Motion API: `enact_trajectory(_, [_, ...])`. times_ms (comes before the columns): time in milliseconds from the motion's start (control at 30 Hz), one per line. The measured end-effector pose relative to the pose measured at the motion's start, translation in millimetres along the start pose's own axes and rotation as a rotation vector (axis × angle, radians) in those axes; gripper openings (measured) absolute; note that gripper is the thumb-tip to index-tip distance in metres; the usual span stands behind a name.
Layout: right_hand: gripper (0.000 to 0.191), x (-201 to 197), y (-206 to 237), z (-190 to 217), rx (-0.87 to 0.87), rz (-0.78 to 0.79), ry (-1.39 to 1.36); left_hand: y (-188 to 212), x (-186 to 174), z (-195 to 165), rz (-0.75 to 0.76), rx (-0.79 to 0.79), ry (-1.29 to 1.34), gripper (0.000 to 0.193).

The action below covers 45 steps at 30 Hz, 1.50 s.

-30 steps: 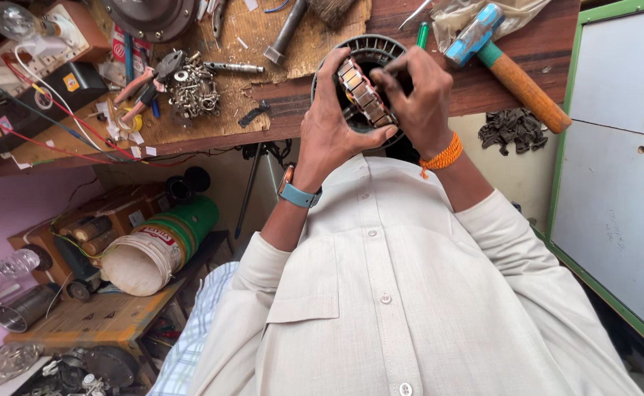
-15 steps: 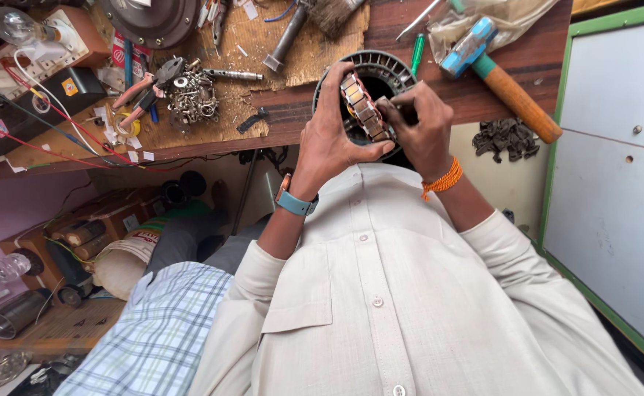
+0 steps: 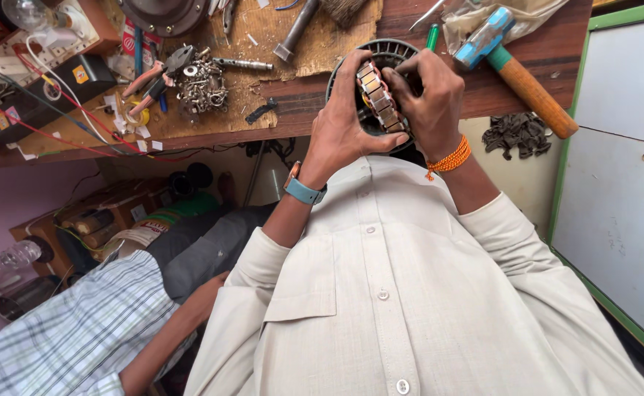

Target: The person uses a screwdriver to adjust components inside a motor stator, then removes a metal ring and places it on the workbench. The person continues to manipulate the stator and ring, aligning and inspecting them by hand.

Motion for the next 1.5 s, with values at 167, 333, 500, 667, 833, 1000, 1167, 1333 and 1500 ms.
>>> enact_trajectory(167, [0.028, -13, 12, -1, -0.041, -0.118, -0.009, -3, -1, -6, -0.064, 0.062, 0.000, 0.124])
enact_trajectory(333, [0.033, 1, 11, -27, -0.046, -0.089, -0.033, -7, -10, 7, -0.118, 0.035, -0.005, 0.120])
enact_trajectory(500, [0.038, -11, 38, -79, 0.358, -0.209, -0.474, -6, -18, 1, -0.117, 0.160, -0.057, 0.124])
enact_trajectory(667, [0.030, -19, 55, -99, 0.603, -0.320, -0.745, 15, -23, -6, -0.221, 0.228, -0.233, 0.134])
enact_trajectory(833, [0.019, -6, 43, -94, 0.607, -0.181, -0.838, 18, -7, 7, -0.210, 0.186, -0.413, 0.123])
enact_trajectory(1000, [0.021, 1, 36, -71, 0.579, -0.140, -0.896, 16, -15, 14, -0.228, 0.204, -0.075, 0.131])
enact_trajectory(1167, [0.030, 14, 16, -31, 0.424, -0.004, -0.572, 8, -12, 17, -0.147, 0.106, -0.154, 0.129])
enact_trajectory(1333, [0.018, 21, -7, 5, 0.051, -0.033, -0.184, 4, -12, 16, -0.114, 0.100, -0.127, 0.126])
enact_trajectory(1500, [0.016, 16, -9, 7, 0.003, -0.068, -0.118, 2, -9, 12, -0.119, 0.111, -0.098, 0.129])
Point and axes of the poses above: each hand's wrist, its own y-axis away from the middle knuckle, its own x-axis out of the palm, z = x × y, the point moved 9 cm from there along -y, towards the middle knuckle, and after that the axes turned 3 degrees about y, right-handed, at the moved point
